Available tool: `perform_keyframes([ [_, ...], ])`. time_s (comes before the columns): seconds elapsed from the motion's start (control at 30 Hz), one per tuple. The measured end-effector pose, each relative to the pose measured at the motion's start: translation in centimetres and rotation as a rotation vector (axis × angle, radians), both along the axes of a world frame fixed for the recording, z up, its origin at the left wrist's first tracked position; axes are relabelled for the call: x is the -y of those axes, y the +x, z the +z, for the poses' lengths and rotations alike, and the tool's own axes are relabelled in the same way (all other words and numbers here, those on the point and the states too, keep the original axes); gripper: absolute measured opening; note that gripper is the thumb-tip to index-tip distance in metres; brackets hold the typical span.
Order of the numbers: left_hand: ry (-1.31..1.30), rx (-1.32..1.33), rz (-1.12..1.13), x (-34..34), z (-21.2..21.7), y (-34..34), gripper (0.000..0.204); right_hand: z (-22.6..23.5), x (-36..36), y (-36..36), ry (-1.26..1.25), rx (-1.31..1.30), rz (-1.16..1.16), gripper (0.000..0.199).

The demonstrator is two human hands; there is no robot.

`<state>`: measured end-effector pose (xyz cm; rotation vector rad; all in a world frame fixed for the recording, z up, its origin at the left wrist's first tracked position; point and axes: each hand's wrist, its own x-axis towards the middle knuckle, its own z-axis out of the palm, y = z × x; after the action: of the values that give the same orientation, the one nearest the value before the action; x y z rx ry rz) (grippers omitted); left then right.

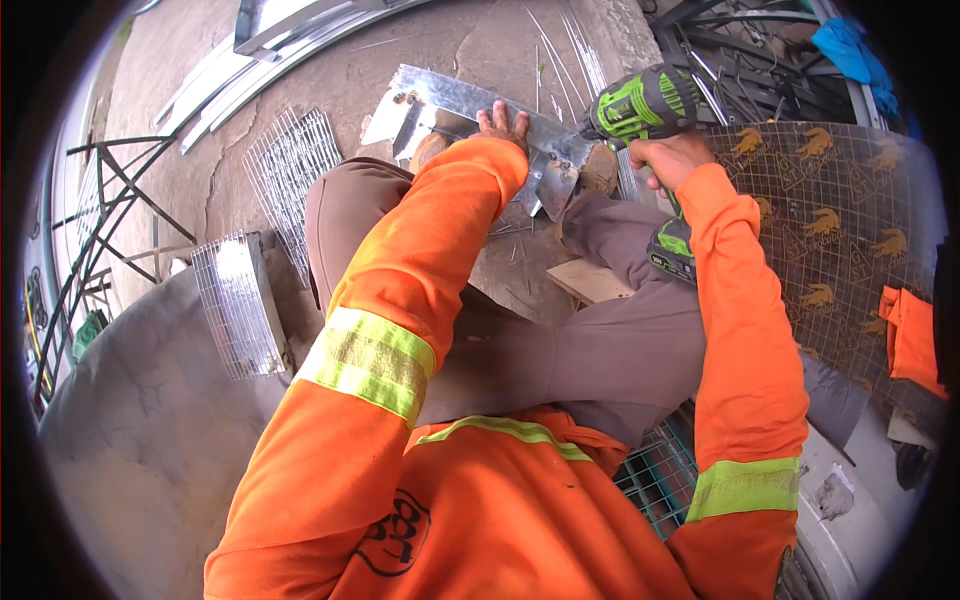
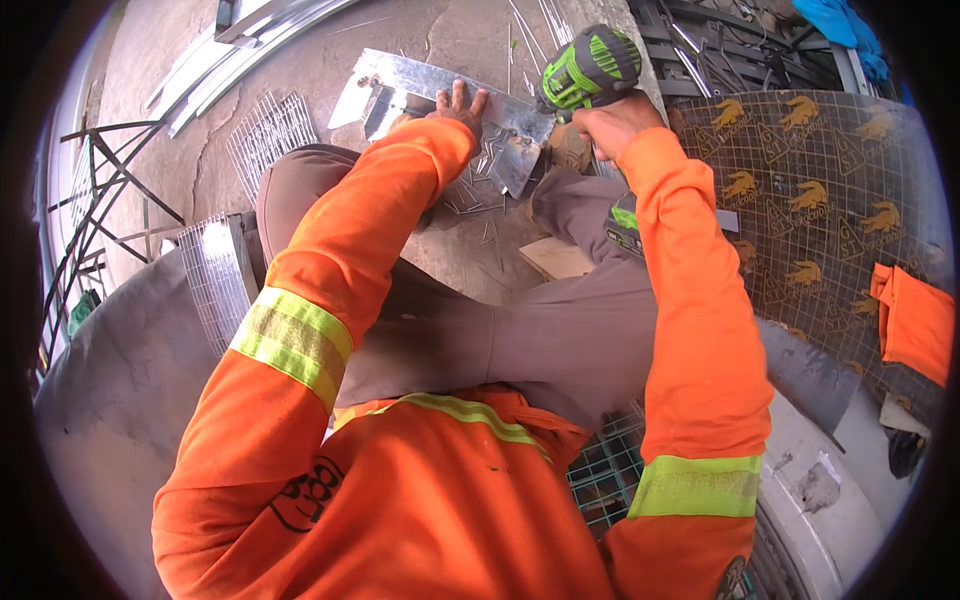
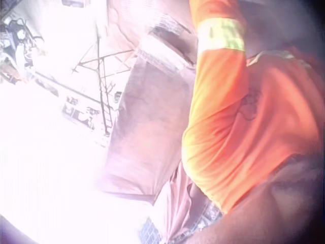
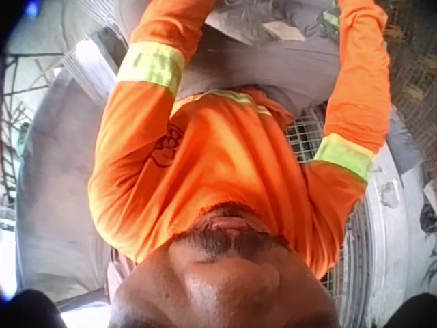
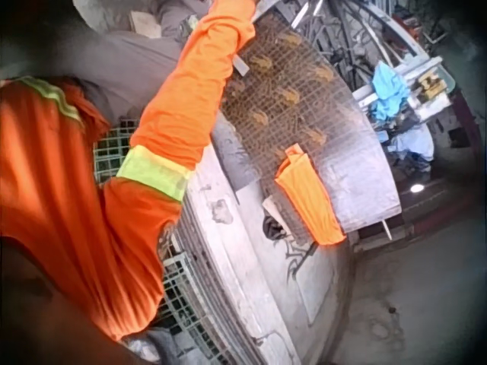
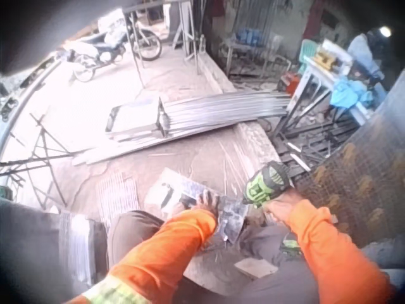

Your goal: Measure and drill holes in a metal sheet for assembly.

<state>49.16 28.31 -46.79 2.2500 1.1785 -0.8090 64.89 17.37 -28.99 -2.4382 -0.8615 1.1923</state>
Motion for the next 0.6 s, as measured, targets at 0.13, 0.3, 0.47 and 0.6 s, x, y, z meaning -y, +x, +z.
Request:
perform_keyframes([
  [0.13,-0.007,-0.075,-0.109,-1.3,0.4,0.7,0.09,-0.5,-0.6,0.5,-0.075,0.059,0.024,0.02],
  [0.3,0.009,-0.014,-0.125,-2.0,0.2,0.1,0.084,-0.7,-0.5,0.6,-0.089,0.046,0.004,0.021],
  [0.47,-0.047,-0.022,-0.13,-1.3,0.9,0.4,0.086,-1.2,-0.2,1.2,-0.061,0.053,-0.012,0.016],
  [0.6,-0.01,-0.014,-0.101,-2.1,-0.3,-0.7,0.086,0.4,-1.5,-0.2,-0.105,0.084,0.111,0.018],
])
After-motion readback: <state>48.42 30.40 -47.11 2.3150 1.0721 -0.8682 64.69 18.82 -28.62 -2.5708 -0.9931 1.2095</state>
